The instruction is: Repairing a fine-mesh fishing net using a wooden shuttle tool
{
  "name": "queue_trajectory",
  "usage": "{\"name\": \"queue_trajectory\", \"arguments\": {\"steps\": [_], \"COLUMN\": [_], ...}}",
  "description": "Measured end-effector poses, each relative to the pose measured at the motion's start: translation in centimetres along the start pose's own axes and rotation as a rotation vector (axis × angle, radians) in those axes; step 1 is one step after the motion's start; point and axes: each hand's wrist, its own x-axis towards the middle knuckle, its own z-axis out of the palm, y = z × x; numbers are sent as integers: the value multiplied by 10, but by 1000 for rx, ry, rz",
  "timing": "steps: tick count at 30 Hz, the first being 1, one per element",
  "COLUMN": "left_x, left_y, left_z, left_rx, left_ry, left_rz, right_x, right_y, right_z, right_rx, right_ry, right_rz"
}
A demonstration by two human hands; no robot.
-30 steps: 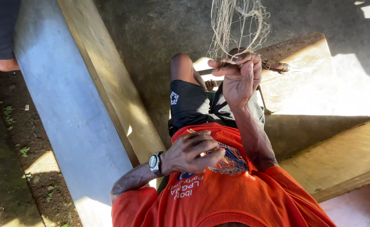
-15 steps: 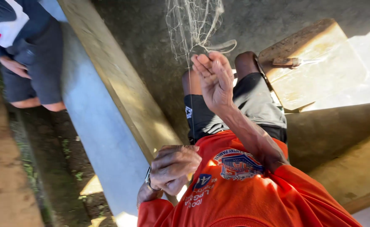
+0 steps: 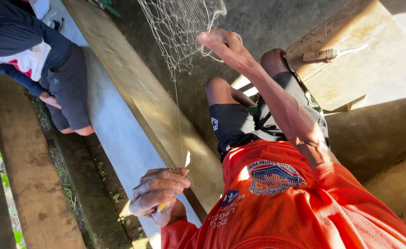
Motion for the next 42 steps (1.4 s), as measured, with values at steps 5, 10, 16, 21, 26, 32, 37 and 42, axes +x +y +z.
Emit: {"name": "queue_trajectory", "arguments": {"steps": [5, 10, 16, 21, 26, 32, 37, 42], "left_x": [-14, 0, 48, 55, 71, 82, 93, 96], "left_y": [-12, -54, -114, -157, -163, -188, -194, -197], "left_z": [-16, 1, 37, 75, 107, 113, 121, 141], "left_rx": [132, 334, -2, -277, -527, -391, -405, -604], "left_ry": [32, 168, 31, -61, -40, 3, -34, -89], "left_rz": [-2, -165, 39, -318, -392, -275, -394, -310], "right_x": [-33, -94, -126, -133, -123, -113, -129, -145], "right_y": [-2, -1, 22, 20, 51, 63, 45, 20], "right_z": [-19, -65, -77, -48, -44, -66, -96, -120], "right_rx": [-83, 27, 808, 653, 559, 491, 676, 796], "right_ry": [459, 669, 216, 318, 452, 536, 445, 467], "right_rz": [-697, -798, -682, -793, -791, -825, -702, -491]}}
